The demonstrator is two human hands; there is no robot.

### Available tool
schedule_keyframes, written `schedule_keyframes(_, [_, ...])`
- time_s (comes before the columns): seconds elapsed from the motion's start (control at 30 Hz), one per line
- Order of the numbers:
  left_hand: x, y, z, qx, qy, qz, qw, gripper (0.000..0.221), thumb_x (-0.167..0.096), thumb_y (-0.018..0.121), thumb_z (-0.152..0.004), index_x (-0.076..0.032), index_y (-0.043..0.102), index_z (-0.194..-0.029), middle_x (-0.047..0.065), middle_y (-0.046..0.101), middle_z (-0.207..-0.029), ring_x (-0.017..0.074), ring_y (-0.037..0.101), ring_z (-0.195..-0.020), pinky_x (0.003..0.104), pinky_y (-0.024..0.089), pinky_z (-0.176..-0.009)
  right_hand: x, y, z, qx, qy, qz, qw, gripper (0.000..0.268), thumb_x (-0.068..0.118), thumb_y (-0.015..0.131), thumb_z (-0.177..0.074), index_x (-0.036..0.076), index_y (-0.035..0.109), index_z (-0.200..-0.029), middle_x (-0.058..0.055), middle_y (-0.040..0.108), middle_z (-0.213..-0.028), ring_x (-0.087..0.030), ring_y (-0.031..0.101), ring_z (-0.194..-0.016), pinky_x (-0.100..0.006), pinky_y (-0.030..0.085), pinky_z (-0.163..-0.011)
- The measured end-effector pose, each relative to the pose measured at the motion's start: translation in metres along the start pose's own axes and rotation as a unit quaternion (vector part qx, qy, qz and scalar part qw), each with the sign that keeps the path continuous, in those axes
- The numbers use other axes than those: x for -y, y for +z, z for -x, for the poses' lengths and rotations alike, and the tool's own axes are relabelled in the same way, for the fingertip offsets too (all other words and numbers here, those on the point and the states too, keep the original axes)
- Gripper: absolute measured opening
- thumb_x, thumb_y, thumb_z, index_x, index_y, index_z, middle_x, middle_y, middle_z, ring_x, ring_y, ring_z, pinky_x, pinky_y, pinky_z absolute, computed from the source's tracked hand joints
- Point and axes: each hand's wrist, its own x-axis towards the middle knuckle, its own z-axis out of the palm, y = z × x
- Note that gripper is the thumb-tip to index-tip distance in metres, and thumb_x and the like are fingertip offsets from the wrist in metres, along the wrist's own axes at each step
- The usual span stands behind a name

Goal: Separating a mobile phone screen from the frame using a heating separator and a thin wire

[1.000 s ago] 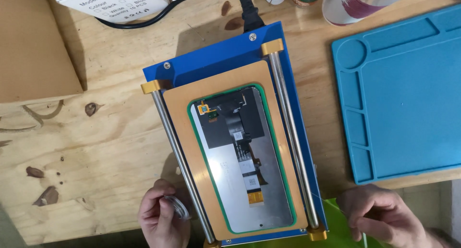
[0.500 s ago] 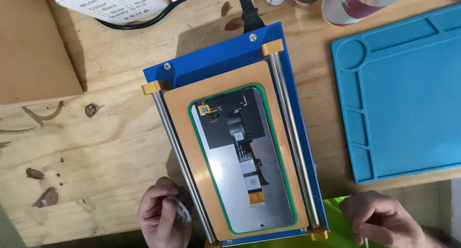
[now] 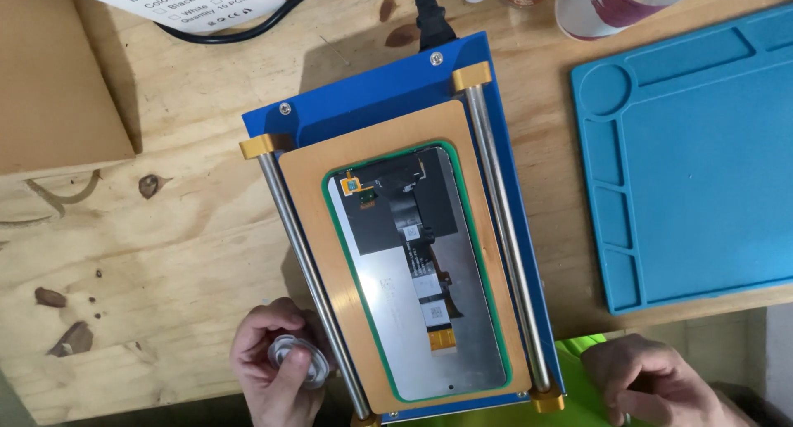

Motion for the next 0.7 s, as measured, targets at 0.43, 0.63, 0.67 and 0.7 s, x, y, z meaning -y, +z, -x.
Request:
schedule_keyframes(0.43, [-0.001,-0.008,0.007,0.018,-0.013,0.013,1.0,0.021,-0.014,0.08,-0.1,0.004,0.069,-0.105,0.017,0.066,-0.095,0.0131,0.057,-0.06,0.02,0.044,-0.051,-0.009,-0.006,0.014,-0.001,0.059,-0.015,0.998,0.017,0.006,0.075,-0.095,0.005,0.081,-0.08,-0.01,0.072,-0.064,-0.027,0.056,-0.055,-0.045,0.041,-0.053])
schedule_keyframes(0.63, [0.003,-0.03,0.012,-0.012,-0.036,-0.052,0.998,0.033,-0.028,0.074,-0.106,0.002,0.068,-0.092,0.015,0.068,-0.081,0.0155,0.064,-0.05,0.023,0.048,-0.046,-0.007,-0.008,0.015,-0.004,0.058,0.011,0.998,0.016,0.008,0.074,-0.097,0.005,0.083,-0.084,-0.009,0.075,-0.07,-0.024,0.056,-0.056,-0.041,0.042,-0.051])
schedule_keyframes(0.67, [0.001,-0.033,0.012,-0.001,-0.058,-0.045,0.997,0.028,-0.022,0.072,-0.106,0.002,0.068,-0.092,0.016,0.072,-0.082,0.0173,0.068,-0.05,0.023,0.052,-0.043,-0.009,-0.013,0.016,0.029,0.03,0.028,0.999,0.017,0.012,0.074,-0.101,0.006,0.082,-0.087,-0.007,0.073,-0.071,-0.022,0.054,-0.057,-0.037,0.041,-0.052])
schedule_keyframes(0.7, [-0.002,-0.033,0.012,-0.013,-0.054,-0.04,0.998,0.028,-0.022,0.072,-0.106,0.002,0.068,-0.092,0.016,0.072,-0.082,0.0173,0.068,-0.05,0.023,0.052,-0.043,-0.003,-0.011,0.016,0.039,0.037,0.033,0.998,0.017,0.012,0.074,-0.101,0.006,0.082,-0.087,-0.007,0.073,-0.071,-0.022,0.054,-0.057,-0.037,0.041,-0.052])
